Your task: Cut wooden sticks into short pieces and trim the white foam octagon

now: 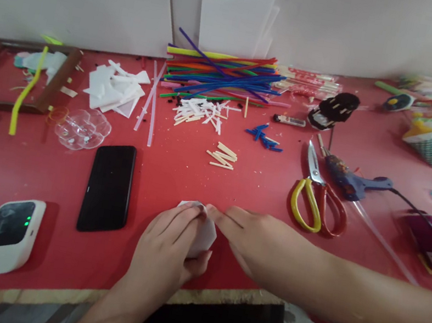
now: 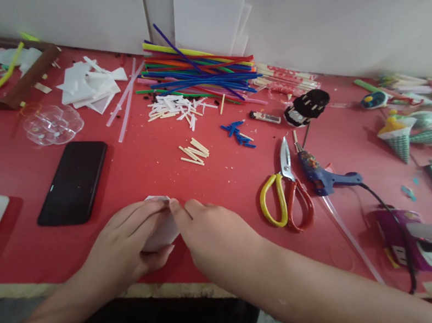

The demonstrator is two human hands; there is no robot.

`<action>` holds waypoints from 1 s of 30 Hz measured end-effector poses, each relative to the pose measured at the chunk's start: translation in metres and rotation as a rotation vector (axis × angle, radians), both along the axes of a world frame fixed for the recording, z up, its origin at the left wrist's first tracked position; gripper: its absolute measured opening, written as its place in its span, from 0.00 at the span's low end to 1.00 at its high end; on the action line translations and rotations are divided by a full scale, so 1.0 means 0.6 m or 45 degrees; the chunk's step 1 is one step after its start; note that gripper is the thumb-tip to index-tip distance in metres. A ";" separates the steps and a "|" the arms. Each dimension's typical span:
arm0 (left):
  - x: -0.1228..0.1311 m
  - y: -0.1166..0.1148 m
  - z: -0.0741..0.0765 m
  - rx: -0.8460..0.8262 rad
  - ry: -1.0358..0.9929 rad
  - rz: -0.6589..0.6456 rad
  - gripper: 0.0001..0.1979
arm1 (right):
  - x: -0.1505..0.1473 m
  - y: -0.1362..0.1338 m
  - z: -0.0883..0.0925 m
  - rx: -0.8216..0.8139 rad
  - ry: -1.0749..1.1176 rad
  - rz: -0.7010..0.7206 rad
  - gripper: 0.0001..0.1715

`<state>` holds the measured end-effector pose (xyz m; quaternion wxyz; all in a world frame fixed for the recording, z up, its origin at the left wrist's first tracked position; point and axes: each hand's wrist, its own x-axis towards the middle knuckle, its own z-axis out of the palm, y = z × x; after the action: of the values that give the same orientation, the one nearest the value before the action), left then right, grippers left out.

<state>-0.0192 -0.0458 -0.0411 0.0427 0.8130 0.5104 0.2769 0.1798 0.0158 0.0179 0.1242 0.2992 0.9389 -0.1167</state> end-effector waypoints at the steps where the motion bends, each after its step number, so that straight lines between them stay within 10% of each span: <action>1: 0.000 0.000 0.000 -0.005 0.002 -0.001 0.22 | 0.001 0.004 0.002 -0.018 0.010 -0.005 0.40; 30: -0.002 0.000 -0.003 0.000 0.032 0.009 0.23 | 0.002 0.000 -0.020 0.001 0.079 -0.053 0.41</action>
<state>-0.0206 -0.0460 -0.0431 0.0353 0.8147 0.5136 0.2669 0.1810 0.0156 0.0058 0.0924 0.3147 0.9359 -0.1282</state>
